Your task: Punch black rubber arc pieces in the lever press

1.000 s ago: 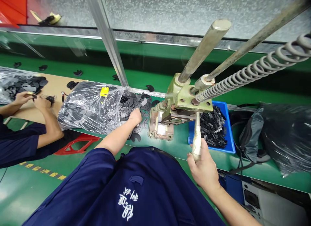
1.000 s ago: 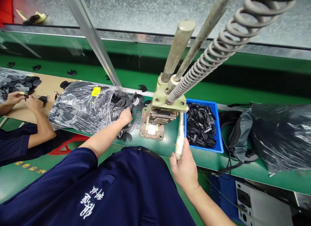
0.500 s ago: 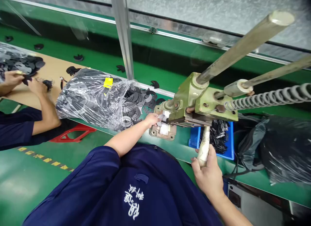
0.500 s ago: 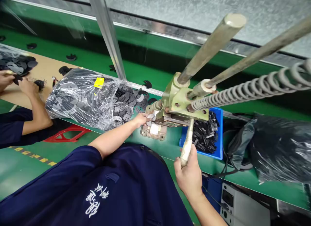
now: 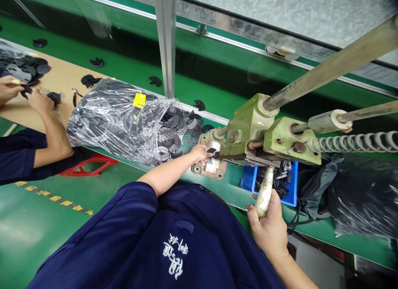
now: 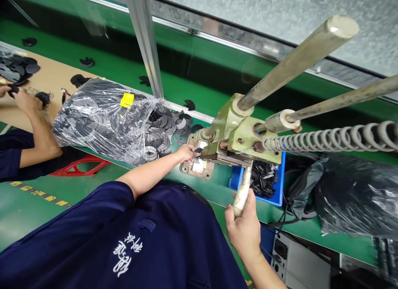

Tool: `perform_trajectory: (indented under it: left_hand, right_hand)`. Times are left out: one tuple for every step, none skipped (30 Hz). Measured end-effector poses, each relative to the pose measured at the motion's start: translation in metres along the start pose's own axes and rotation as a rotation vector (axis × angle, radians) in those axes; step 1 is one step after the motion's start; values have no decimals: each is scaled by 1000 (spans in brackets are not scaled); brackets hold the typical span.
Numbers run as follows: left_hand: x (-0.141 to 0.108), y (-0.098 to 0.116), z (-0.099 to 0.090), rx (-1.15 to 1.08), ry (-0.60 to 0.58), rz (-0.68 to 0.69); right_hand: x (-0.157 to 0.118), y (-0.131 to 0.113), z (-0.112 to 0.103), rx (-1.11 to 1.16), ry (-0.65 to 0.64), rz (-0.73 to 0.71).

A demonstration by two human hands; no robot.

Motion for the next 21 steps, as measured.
perform_trajectory:
  left_hand:
    - [-1,2,-2,20,3,10]
    - [-2,5,-3,40,5,19]
    - [-3,8,-4,64,4,26]
    - [-5,10,-5,95,2,30]
    - [-6,12,-5,129,-1,34]
    - [-7,14,-6,166,-3,39]
    - [-8,16,-6,200,-3,45]
    - [-9,19,-7,229,1,56]
    - [-9,21,-7,251,5,68]
    - [-9,22,-7,263,6,78]
    - [-9,23,-7,266,3,81]
    - [-8,22,-6,260,-3,74]
    - [-7,21,-4,245,-11,54]
    - [-6,18,-3,224,-18,22]
    - [-5,14,-1,196,-22,-16]
    - [-4,11,2,165,-23,-54]
    - [-3,7,4,130,-22,-86]
    - [-2,4,7,95,-18,-112]
    - [-2,1,9,60,-11,-133]
    - [-1,-2,11,26,-1,-144]
    - [-1,-4,13,-6,9,-146]
  right_hand:
    - [0,0,0,2,-2,0]
    - [0,0,0,5,-3,-2]
    - [0,-1,0,10,-2,-7]
    - [0,-1,-1,15,3,-11]
    - [0,-2,-1,19,7,-15]
    - [0,-2,-1,24,11,-18]
    - [0,-3,-2,29,13,-21]
    - [0,-3,-2,34,13,-22]
    - [0,-3,-1,38,12,-22]
    - [0,-3,-1,42,10,-20]
    - [0,-2,-1,46,8,-16]
    - [0,-2,-1,47,6,-12]
    - [0,-2,-1,48,6,-8]
    - [0,-2,-1,50,8,-6]
    - [0,-2,-1,54,12,-6]
    - [0,-2,-1,58,15,-8]
    - [1,-3,-1,65,16,-12]
    - [1,-3,-1,73,16,-16]
    - [1,-3,-1,82,15,-19]
    - [1,-3,-1,91,13,-22]
    - [1,-3,0,100,15,-26]
Point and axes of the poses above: each hand's wrist, its own x-axis towards the middle knuckle, its own z-axis out of the palm, y = z × x, the point moved 8 cm from there along x, towards the middle knuckle, and after that the axes turned 15 degrees about y, right-handed, at the moved point
